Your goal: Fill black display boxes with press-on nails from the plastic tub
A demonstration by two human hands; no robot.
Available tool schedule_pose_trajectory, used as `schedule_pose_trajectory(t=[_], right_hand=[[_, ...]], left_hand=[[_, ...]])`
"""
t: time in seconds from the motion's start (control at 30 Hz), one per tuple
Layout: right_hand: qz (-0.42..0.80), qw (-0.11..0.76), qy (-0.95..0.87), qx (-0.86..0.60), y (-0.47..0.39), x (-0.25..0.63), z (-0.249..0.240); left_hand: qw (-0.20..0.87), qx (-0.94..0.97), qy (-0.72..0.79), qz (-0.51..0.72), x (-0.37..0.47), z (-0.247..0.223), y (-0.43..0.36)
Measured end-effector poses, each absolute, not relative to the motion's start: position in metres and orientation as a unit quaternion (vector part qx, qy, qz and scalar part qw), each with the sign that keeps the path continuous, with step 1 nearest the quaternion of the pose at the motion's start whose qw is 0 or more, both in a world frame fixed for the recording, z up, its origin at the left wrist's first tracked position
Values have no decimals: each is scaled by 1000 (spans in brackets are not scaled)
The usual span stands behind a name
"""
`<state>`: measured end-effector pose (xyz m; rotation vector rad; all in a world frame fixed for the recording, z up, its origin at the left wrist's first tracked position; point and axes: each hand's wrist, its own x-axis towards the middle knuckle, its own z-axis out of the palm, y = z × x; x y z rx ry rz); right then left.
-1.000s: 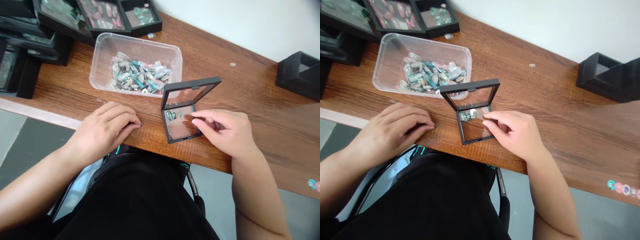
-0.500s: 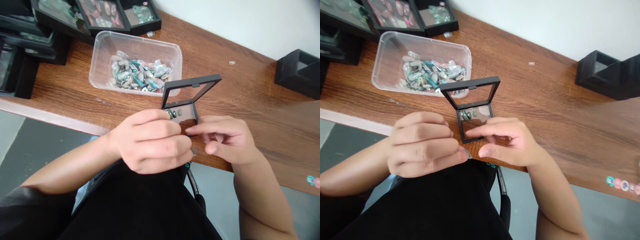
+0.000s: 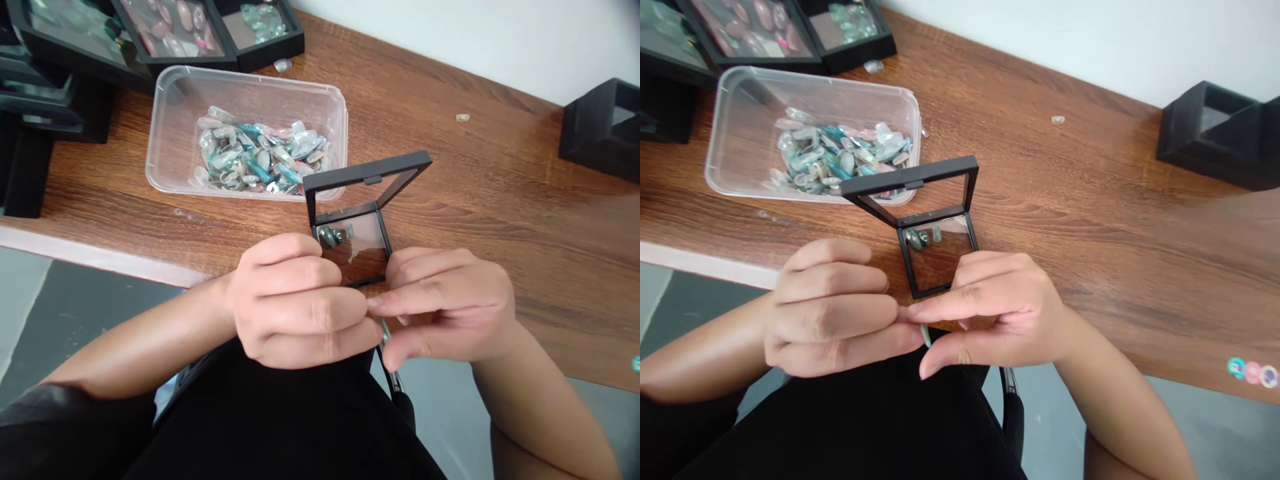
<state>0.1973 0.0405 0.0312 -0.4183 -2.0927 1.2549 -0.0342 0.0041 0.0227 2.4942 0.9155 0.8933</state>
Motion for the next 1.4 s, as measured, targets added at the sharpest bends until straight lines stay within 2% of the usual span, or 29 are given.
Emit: schedule_pose_trajectory(t=[0.1, 0.2, 0.37, 0.43, 0.6, 0.73, 0.87, 1.07, 1.4], right_hand=[[460, 331, -807, -167, 38, 195, 33], [399, 320, -842, -174, 38, 199, 37], [58, 263, -919, -288, 48, 213, 34], [-4, 238, -917, -320, 51, 215, 29], [62, 165, -911, -373, 58, 204, 23], [166, 159, -890, -393, 62, 196, 24], [219, 173, -873, -401, 64, 194, 21], [206, 189, -867, -414, 62, 188, 14], [202, 203, -866, -409, 58, 187, 14]], left_hand=[[91, 907, 215, 350, -39, 21, 13], [-6, 903, 178, 391, -41, 23, 19], [-55, 903, 189, 381, -46, 21, 9], [-53, 909, 216, 353, -50, 14, 1], [28, 936, 258, 237, -58, -3, -15], [88, 925, 268, 255, -61, -6, -14], [115, 914, 273, 279, -62, -8, -11], [125, 904, 281, 298, -61, -9, -12], [142, 913, 279, 262, -61, -1, -6]])
